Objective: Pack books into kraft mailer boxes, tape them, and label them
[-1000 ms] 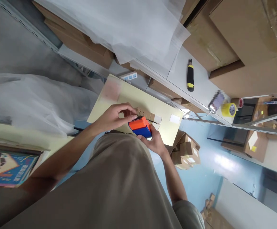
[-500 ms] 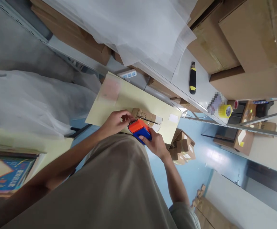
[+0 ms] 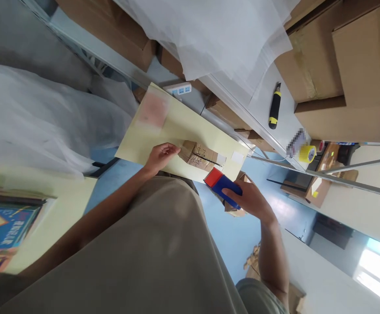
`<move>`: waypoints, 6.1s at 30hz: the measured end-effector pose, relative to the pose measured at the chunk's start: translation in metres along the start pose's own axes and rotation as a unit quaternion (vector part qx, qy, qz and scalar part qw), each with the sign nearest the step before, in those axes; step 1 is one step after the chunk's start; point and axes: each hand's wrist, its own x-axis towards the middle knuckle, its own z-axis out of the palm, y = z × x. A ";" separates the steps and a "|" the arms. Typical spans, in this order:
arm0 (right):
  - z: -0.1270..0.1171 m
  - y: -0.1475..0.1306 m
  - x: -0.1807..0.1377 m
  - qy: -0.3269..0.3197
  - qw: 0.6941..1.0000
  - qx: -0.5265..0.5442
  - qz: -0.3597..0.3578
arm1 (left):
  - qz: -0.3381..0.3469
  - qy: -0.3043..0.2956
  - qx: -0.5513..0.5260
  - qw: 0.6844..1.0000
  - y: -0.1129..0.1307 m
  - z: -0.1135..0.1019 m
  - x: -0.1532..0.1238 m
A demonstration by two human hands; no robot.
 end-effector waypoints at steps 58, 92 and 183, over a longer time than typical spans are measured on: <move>-0.005 -0.073 0.025 0.078 0.961 -0.262 -0.042 | 0.249 -0.180 0.343 0.888 -0.029 0.049 0.013; 0.019 0.111 0.162 -0.013 0.978 -0.145 -0.152 | 0.240 -0.151 0.641 0.713 -0.036 0.149 -0.029; 0.052 0.214 0.124 0.263 0.958 0.116 -0.018 | 0.438 -0.120 0.656 0.602 0.000 0.216 -0.016</move>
